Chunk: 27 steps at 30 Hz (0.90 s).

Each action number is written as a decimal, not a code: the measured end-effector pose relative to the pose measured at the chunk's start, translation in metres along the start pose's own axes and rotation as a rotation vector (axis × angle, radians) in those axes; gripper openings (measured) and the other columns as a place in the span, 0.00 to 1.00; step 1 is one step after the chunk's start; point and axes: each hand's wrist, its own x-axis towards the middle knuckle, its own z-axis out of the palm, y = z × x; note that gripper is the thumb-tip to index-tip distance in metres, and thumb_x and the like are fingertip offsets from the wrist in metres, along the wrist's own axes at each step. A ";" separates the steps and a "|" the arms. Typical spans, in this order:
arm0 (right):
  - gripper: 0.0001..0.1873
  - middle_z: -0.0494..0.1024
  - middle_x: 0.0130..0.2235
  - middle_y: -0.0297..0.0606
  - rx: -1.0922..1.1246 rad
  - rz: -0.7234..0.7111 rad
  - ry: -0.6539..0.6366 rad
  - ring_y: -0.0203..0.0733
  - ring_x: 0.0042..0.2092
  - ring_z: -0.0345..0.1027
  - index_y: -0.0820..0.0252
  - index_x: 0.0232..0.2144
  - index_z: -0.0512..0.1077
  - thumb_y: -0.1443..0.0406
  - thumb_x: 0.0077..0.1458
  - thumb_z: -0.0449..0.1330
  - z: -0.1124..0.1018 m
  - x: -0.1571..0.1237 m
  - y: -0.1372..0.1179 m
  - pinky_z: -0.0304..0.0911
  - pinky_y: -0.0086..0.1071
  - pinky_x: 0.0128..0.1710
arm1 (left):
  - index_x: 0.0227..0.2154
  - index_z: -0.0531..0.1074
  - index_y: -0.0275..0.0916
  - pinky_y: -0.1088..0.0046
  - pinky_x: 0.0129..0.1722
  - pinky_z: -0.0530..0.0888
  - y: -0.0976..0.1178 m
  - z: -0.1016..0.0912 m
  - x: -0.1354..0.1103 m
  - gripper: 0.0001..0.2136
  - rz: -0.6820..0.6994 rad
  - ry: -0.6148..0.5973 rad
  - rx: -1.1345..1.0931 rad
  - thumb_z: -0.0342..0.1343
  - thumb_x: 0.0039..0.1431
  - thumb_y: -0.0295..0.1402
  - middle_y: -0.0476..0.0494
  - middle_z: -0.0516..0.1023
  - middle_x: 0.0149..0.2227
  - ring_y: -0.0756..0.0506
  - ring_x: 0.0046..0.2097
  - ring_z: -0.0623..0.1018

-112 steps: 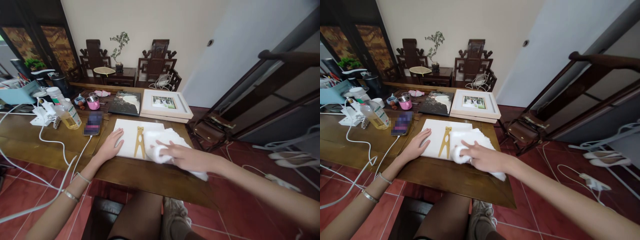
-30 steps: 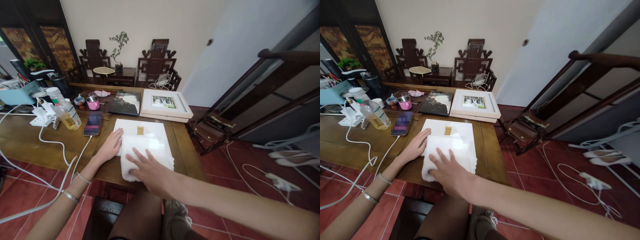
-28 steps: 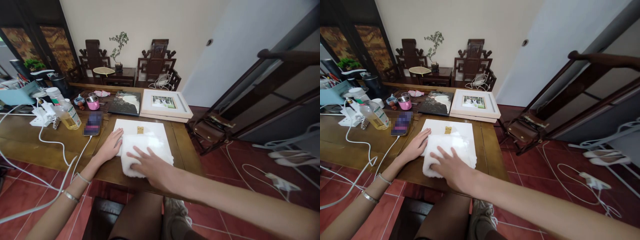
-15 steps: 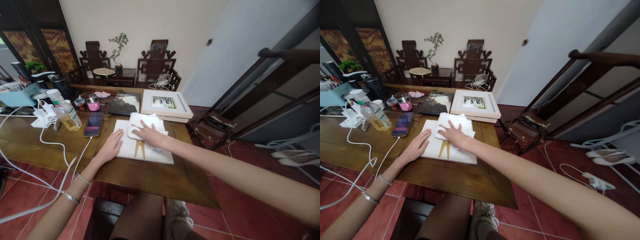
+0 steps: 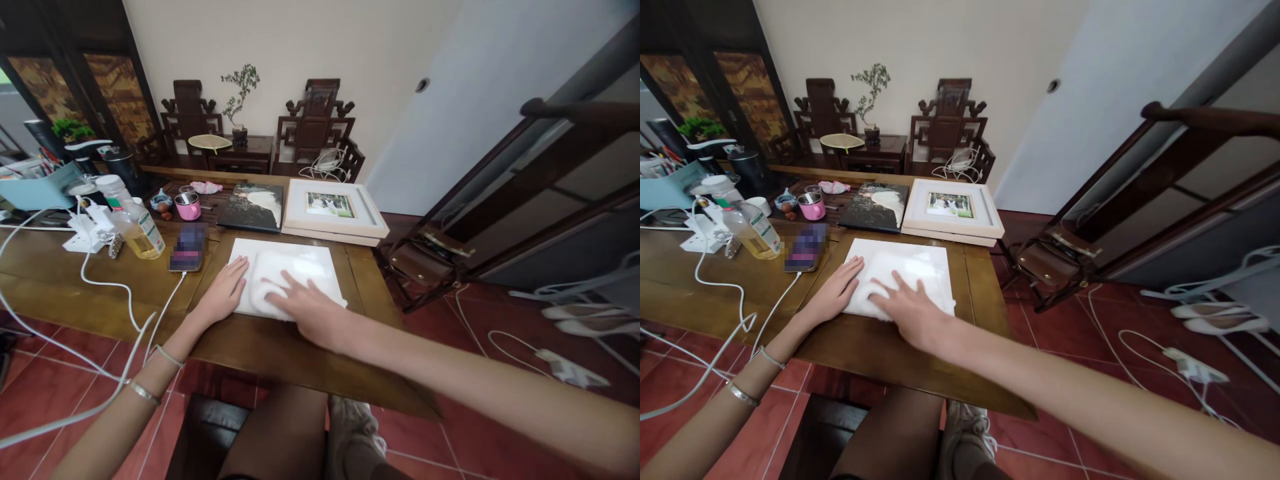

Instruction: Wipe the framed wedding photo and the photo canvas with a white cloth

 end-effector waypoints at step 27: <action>0.34 0.55 0.64 0.50 -0.065 -0.090 0.034 0.59 0.63 0.49 0.59 0.58 0.62 0.78 0.48 0.49 -0.013 0.016 0.011 0.58 0.54 0.54 | 0.57 0.64 0.30 0.57 0.64 0.57 0.005 0.002 0.001 0.23 -0.057 0.122 -0.112 0.39 0.66 0.37 0.34 0.65 0.60 0.41 0.64 0.62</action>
